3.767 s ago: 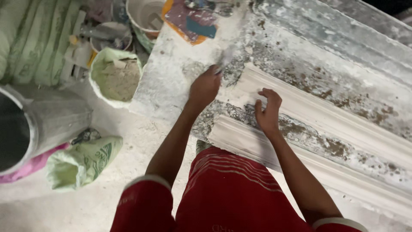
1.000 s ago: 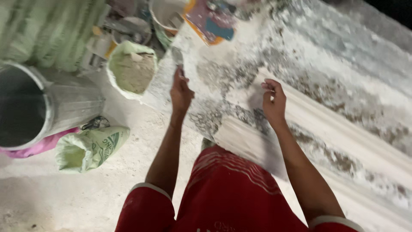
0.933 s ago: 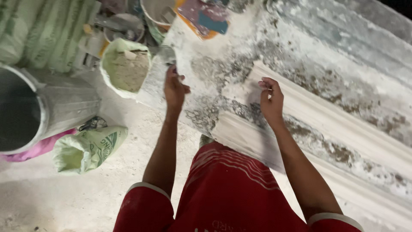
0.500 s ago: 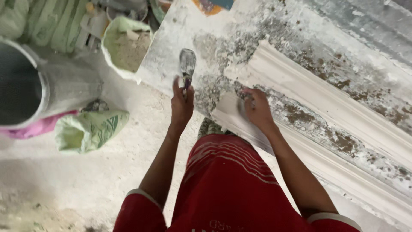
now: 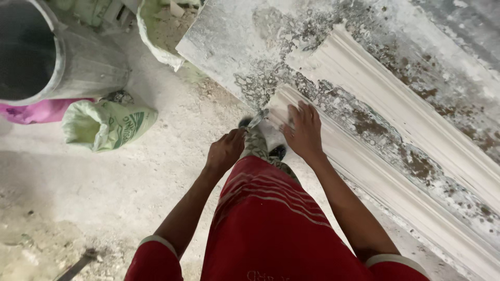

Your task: The person washes their hands at a tap, then wipes a white cloth and dips it in a bucket. They scoop plaster filler and use a small putty knife to fill and smooth gaps on a decorative gypsum cornice molding on the workbench, handling a bundle of white fiber in a bucket in between.

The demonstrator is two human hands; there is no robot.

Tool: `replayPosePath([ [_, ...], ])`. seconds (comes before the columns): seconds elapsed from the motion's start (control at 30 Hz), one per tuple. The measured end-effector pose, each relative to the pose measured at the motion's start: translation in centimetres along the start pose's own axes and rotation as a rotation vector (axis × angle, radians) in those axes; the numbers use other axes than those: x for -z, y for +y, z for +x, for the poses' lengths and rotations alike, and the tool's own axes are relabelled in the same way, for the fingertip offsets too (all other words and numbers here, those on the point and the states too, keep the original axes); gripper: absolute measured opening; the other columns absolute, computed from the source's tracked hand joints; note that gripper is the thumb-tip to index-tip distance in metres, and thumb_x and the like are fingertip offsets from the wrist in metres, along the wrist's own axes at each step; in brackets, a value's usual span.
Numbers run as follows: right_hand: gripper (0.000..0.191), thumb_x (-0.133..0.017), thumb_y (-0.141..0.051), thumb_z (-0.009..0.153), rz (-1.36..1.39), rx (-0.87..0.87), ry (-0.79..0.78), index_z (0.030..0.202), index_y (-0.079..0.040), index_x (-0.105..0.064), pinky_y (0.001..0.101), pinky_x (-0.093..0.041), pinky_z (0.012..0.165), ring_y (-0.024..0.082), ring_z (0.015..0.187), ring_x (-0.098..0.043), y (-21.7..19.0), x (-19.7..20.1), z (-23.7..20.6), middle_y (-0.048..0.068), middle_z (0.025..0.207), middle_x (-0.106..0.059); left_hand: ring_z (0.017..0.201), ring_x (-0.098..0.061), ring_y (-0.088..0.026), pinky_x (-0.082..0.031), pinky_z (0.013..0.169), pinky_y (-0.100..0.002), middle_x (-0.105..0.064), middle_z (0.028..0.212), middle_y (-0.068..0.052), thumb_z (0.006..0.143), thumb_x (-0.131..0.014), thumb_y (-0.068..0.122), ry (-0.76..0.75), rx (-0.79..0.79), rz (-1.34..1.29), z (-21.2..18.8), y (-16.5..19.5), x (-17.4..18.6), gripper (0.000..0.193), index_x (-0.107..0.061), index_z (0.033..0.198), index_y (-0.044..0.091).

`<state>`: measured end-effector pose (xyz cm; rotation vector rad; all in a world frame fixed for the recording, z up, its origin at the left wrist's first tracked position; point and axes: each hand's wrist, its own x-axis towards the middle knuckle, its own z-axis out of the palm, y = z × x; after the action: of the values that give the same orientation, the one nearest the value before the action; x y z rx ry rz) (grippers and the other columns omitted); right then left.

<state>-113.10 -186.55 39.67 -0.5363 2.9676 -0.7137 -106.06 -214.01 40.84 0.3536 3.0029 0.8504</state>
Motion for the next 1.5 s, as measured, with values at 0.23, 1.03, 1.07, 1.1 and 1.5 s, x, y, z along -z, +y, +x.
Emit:
replayPosePath([
  [0.23,0.053,-0.068,-0.027,0.097,-0.012,-0.041,0.005,0.143,-0.007,-0.052,0.0595,-0.028,0.117,0.048,0.144,-0.032,0.5,0.9,0.2,0.023,0.153,-0.043,0.073,-0.073,-0.029,-0.06,0.057,-0.042,-0.072,0.099,-0.012,0.103,-0.059,0.015,-0.181,-0.091,0.007,2.2,-2.4,-1.1,0.021,-0.061,0.122,0.007],
  [1.03,0.036,-0.077,-0.004,0.07,0.028,-0.318,-0.276,0.102,-0.019,-0.079,0.0541,-0.012,0.122,0.038,0.147,-0.018,-3.4,3.0,7.4,0.01,0.15,-0.039,0.088,-0.074,-0.03,-0.061,0.072,-0.044,-0.07,0.114,-0.014,0.103,-0.055,0.026,-0.272,-0.134,0.04,1.7,0.1,-1.1,0.034,-0.058,0.13,0.004],
  [1.07,0.037,-0.075,-0.004,0.07,0.041,-0.302,-0.217,0.103,-0.019,-0.079,0.0519,-0.014,0.123,0.036,0.147,-0.021,-2.9,3.1,7.0,0.009,0.15,-0.041,0.087,-0.074,-0.031,-0.061,0.07,-0.043,-0.07,0.114,-0.014,0.103,-0.055,0.026,-0.272,-0.121,0.027,1.8,0.3,-1.4,0.035,-0.057,0.131,0.004],
  [1.1,0.038,-0.073,-0.005,0.069,0.054,-0.285,-0.159,0.104,-0.019,-0.079,0.0497,-0.017,0.124,0.034,0.147,-0.024,-2.3,3.3,6.5,0.008,0.15,-0.042,0.086,-0.074,-0.031,-0.061,0.068,-0.042,-0.07,0.114,-0.014,0.103,-0.055,0.025,-0.271,-0.105,0.015,1.8,0.5,-1.7,0.037,-0.056,0.133,0.004],
  [1.5,0.024,-0.078,-0.023,0.096,0.035,-0.306,0.422,0.097,-0.007,-0.06,0.0492,-0.033,0.108,0.033,0.126,-0.049,-2.3,1.6,2.5,0.013,0.13,-0.061,0.079,-0.075,-0.032,-0.062,0.059,-0.041,-0.07,0.106,-0.017,0.099,-0.056,0.016,-0.4,-0.145,0.025,5.5,2.9,-0.1,0.034,-0.056,0.128,-0.002],
])
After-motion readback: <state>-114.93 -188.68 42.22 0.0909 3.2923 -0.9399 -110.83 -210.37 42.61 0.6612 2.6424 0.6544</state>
